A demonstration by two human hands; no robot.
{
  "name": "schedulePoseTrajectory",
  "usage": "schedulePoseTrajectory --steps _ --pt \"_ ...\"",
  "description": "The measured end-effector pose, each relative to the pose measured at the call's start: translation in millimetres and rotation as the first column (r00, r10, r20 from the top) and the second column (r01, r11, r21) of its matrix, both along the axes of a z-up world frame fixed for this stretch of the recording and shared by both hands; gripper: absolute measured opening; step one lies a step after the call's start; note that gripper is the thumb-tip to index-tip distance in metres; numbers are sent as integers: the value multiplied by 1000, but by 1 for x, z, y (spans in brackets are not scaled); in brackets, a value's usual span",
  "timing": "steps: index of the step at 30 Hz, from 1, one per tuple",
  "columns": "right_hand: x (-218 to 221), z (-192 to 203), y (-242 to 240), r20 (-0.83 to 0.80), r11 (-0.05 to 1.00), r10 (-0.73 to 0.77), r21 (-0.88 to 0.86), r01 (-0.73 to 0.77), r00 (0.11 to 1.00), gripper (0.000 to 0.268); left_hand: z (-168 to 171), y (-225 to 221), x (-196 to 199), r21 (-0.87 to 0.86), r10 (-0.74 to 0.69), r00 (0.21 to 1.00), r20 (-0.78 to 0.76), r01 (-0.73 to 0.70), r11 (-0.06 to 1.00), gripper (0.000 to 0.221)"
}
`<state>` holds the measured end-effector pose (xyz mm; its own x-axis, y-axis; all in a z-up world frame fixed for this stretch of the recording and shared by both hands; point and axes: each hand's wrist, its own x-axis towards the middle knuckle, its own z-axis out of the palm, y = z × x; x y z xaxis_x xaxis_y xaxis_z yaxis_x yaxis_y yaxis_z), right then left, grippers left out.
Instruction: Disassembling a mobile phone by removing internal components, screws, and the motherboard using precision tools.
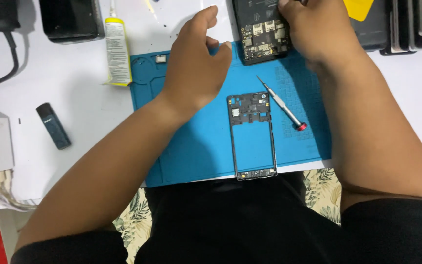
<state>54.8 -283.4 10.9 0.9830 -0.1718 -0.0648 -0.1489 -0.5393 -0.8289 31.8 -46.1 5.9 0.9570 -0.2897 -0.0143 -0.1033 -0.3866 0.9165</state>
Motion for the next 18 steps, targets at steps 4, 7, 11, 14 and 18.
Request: schedulePoseTrajectory --steps 4,7,11,14,18 --pt "6 -11 -7 91 991 136 -2 -136 987 11 -19 -5 4 75 -32 998 62 27 997 56" --pt "12 -27 -14 185 963 153 -247 -105 971 10 -18 -7 4 84 -45 995 94 37 996 55" --pt "14 -41 -19 152 913 155 -400 -83 976 26 -11 -10 1 98 -97 993 69 90 991 59" --pt "9 -34 -14 193 899 228 -419 -130 954 14 -17 -9 4 88 -197 964 180 183 979 76" --pt "13 -45 -16 234 849 257 -518 -104 938 23 -18 -9 5 184 -232 941 246 190 964 86"
